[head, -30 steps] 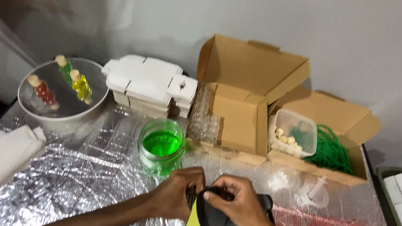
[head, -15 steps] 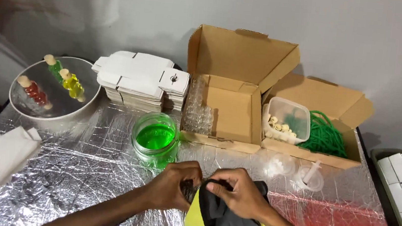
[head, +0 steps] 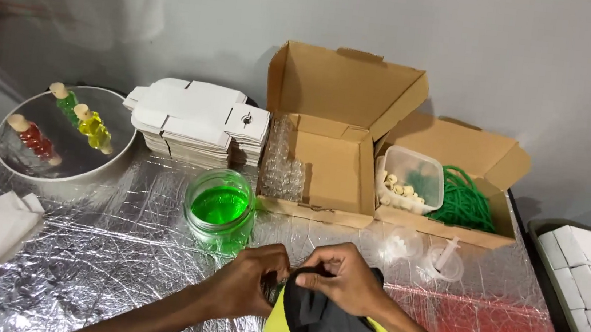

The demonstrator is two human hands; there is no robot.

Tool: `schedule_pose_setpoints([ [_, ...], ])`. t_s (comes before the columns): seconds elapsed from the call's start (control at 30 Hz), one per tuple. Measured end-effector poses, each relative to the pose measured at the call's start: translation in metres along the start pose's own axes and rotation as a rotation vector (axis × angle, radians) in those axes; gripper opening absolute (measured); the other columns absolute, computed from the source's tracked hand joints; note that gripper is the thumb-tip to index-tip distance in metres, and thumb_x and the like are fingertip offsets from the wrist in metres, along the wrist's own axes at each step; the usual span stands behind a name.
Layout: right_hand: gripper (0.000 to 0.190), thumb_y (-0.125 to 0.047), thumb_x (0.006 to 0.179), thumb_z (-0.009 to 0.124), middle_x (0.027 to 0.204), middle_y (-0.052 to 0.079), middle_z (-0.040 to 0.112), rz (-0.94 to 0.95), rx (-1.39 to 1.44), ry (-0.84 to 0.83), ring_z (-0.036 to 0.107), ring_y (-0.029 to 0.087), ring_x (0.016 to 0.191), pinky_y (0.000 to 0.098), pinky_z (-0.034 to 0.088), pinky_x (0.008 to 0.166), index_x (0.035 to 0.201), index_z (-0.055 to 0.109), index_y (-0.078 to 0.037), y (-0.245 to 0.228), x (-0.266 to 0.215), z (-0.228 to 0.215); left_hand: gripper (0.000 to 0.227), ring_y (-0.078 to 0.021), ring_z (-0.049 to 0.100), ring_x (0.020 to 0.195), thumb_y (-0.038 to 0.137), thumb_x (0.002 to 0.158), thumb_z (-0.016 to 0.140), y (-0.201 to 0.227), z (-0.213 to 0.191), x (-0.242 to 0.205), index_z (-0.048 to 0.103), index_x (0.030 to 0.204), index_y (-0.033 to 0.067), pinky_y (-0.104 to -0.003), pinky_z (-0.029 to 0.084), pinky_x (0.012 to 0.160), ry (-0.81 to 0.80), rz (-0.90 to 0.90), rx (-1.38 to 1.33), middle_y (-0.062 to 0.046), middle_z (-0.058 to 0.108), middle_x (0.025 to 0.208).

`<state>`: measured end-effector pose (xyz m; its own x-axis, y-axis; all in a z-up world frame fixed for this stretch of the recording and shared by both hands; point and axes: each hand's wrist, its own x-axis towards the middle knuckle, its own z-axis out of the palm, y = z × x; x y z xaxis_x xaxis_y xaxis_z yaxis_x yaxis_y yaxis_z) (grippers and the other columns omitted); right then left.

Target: Filling small glass bottles with liquid using a syringe and assembling them with caps and protective pouches.

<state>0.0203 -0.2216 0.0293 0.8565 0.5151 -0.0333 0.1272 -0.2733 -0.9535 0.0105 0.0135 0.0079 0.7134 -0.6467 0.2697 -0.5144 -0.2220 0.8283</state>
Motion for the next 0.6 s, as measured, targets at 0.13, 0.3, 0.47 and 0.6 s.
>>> schedule_pose_setpoints([
  [0.13,0.015,-0.016,0.076,0.09,0.083,0.008,0.083,0.065,0.067,0.073,0.077,0.016,0.07,0.028,0.065,0.068,0.083,0.08,-0.007,-0.009,-0.008,0.01,0.043,-0.0127,0.052,0.066,-0.006,0.063,0.091,0.006,0.003,-0.007,0.055,0.08,0.0119,-0.025,0.041,0.048,0.003,-0.083,-0.071,-0.002,0.059,0.086],
  [0.3,0.019,-0.022,0.075,0.092,0.073,0.003,0.078,-0.022,0.015,0.097,0.055,0.005,0.052,0.0192,0.043,0.047,0.079,0.079,-0.008,-0.005,-0.009,0.013,0.04,-0.0114,0.058,0.064,0.003,0.064,0.097,0.006,0.0,0.002,0.061,0.077,0.0133,-0.023,0.046,0.049,-0.04,-0.131,-0.131,-0.002,0.064,0.083],
  [0.47,0.015,-0.009,0.089,0.074,0.102,0.009,0.079,-0.03,-0.06,-0.016,0.079,0.02,0.093,0.0322,0.067,0.089,0.104,0.073,-0.007,-0.003,-0.002,0.014,0.042,-0.015,0.058,0.065,-0.009,0.057,0.087,-0.015,0.004,-0.002,0.058,0.081,0.0101,-0.025,0.048,0.046,-0.01,-0.103,-0.084,-0.004,0.062,0.085],
  [0.6,0.012,-0.007,0.092,0.067,0.101,0.01,0.08,-0.014,-0.138,0.005,0.08,0.021,0.089,0.0333,0.07,0.085,0.103,0.073,-0.007,0.009,-0.001,0.018,0.043,-0.0158,0.056,0.065,-0.011,0.056,0.087,-0.008,0.002,0.001,0.057,0.079,0.0096,-0.025,0.045,0.045,-0.02,-0.127,-0.078,-0.004,0.061,0.084],
])
